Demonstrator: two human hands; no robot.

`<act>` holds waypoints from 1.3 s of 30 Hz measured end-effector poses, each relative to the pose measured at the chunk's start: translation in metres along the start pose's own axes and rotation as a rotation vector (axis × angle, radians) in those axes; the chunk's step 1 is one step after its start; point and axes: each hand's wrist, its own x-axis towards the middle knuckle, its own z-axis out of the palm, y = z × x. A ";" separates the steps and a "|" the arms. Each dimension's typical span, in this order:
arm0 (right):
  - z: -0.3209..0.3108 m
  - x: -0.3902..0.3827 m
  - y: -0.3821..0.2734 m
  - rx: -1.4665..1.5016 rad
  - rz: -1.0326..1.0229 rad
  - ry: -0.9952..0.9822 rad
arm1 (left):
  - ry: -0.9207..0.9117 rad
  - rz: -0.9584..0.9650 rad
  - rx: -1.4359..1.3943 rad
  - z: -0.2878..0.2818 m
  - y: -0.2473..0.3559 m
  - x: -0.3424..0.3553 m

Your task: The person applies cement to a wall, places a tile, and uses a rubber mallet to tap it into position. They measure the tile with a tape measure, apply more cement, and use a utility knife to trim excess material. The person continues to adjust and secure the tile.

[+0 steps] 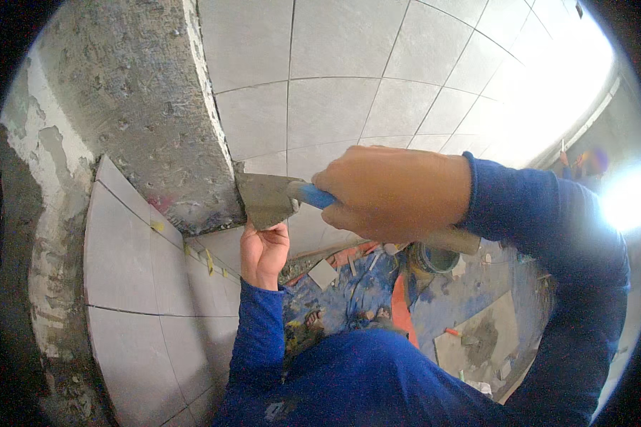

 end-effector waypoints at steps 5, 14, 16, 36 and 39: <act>-0.015 -0.006 -0.018 -0.032 0.169 -0.164 | -0.048 -0.049 -0.096 -0.007 0.007 0.009; -0.020 -0.002 0.000 -0.045 0.146 0.014 | -0.144 -0.103 -0.129 -0.016 0.015 0.013; -0.014 0.007 0.003 -0.004 0.097 0.025 | -0.112 -0.106 -0.151 -0.007 0.013 0.010; 0.007 -0.013 0.030 0.370 0.152 0.027 | 0.147 0.025 -0.025 0.009 0.011 0.005; 0.009 -0.024 0.033 0.072 -0.003 0.154 | 0.000 -0.102 -0.218 0.008 0.012 0.000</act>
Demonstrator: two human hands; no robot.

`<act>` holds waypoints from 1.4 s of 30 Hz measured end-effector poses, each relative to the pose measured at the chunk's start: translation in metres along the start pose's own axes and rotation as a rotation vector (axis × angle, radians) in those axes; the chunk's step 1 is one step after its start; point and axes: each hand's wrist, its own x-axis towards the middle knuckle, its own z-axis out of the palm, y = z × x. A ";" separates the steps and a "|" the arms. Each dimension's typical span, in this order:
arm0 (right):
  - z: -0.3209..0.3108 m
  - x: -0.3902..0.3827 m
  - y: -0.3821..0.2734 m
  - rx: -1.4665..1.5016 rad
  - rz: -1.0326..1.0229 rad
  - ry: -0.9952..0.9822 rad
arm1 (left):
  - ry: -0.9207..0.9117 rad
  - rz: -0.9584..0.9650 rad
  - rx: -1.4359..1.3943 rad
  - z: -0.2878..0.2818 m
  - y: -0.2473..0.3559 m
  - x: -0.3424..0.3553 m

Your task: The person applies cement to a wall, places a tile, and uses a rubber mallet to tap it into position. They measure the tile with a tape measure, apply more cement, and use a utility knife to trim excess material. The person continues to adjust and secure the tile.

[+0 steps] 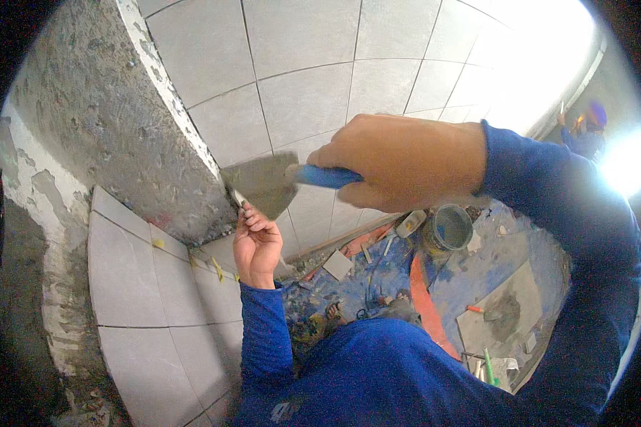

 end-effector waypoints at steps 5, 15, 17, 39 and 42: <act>0.014 0.002 0.003 -0.355 0.034 0.099 | -0.119 -0.075 0.011 -0.010 0.006 0.003; 0.004 0.001 -0.004 -0.407 -0.034 0.002 | -0.065 -0.053 0.001 -0.007 0.006 0.004; 0.001 -0.013 -0.005 -0.336 -0.079 0.011 | -0.053 -0.058 -0.007 -0.009 0.006 0.002; 0.225 -0.040 -0.018 1.172 0.527 0.422 | 0.151 -0.048 0.223 -0.079 0.016 -0.029; 0.233 -0.038 -0.016 1.418 0.528 0.594 | 0.192 -0.027 0.240 -0.087 0.020 -0.032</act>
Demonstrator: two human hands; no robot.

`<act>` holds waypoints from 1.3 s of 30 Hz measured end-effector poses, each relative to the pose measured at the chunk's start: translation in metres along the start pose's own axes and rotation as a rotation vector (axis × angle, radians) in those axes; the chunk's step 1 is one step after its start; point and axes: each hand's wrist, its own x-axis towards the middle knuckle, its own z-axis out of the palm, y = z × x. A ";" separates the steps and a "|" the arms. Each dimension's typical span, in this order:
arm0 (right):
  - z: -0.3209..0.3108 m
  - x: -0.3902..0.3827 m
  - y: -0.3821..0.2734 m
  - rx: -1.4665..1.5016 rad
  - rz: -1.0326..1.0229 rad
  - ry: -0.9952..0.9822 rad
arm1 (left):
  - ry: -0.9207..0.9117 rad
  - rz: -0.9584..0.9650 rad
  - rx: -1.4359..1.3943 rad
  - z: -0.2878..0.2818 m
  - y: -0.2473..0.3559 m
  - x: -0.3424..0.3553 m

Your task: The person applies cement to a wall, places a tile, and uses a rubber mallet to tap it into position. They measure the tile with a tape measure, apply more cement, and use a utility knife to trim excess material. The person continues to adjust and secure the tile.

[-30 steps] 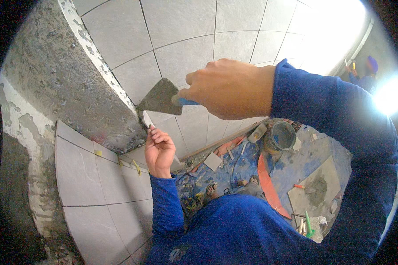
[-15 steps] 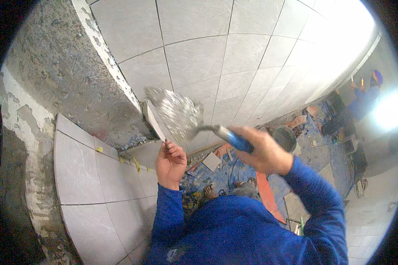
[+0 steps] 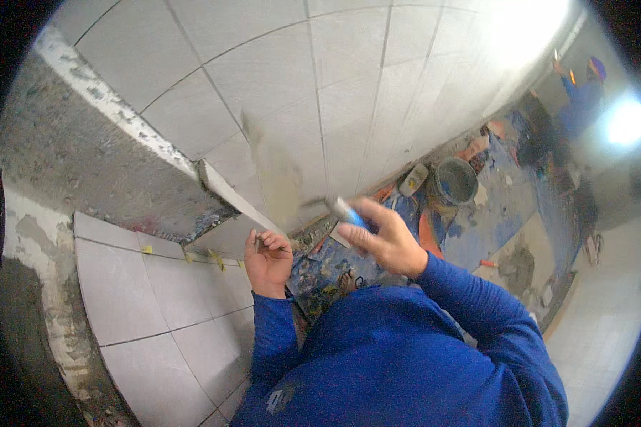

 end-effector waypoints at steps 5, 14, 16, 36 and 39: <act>-0.001 0.042 0.010 0.306 -0.328 0.129 | 0.050 -0.015 0.133 -0.022 -0.008 0.001; 0.027 0.141 -0.003 0.911 -0.318 0.193 | 0.060 0.138 0.105 0.005 0.003 0.014; 0.034 0.154 -0.004 0.999 -0.286 0.182 | -0.029 0.130 0.069 0.022 0.008 0.015; -0.004 0.153 -0.011 0.868 -0.351 0.138 | -0.036 0.135 0.100 0.034 -0.006 0.015; -0.084 0.112 0.040 0.763 -0.381 0.398 | -0.044 -0.146 0.077 -0.037 -0.004 0.008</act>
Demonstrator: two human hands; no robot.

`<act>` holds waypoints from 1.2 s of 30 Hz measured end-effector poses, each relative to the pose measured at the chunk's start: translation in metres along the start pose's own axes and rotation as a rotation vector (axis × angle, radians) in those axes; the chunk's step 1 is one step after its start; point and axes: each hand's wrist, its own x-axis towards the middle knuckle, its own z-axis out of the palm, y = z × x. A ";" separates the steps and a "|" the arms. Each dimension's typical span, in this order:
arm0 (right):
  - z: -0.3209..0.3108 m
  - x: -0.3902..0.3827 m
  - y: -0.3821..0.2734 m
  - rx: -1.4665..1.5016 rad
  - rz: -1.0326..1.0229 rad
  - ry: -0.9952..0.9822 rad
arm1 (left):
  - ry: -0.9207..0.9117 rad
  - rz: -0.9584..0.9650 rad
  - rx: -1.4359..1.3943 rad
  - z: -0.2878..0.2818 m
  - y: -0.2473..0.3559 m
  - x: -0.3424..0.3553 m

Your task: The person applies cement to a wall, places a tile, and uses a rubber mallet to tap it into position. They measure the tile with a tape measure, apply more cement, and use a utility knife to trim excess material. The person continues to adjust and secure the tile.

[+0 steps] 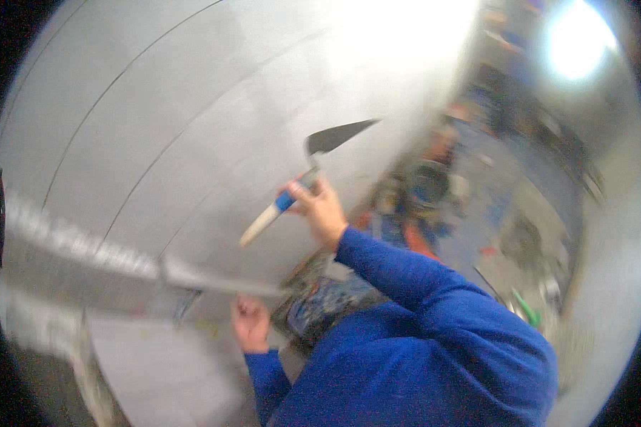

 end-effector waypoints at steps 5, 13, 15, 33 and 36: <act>-0.204 -0.023 0.003 -0.071 0.029 0.811 | 0.508 -0.091 0.372 -0.158 0.030 -0.019; -0.439 -0.203 -0.004 0.225 -0.042 1.427 | 0.629 -0.620 1.772 -0.194 -0.005 0.051; -0.472 -0.243 0.002 0.218 0.037 1.474 | 0.560 -0.704 1.959 -0.174 -0.026 0.077; -0.919 -0.317 0.045 0.260 0.334 1.787 | -0.378 -0.853 2.530 -0.065 -0.523 0.254; -0.972 -0.328 -0.015 0.350 0.109 1.850 | -0.459 -0.927 2.499 -0.070 -0.565 0.254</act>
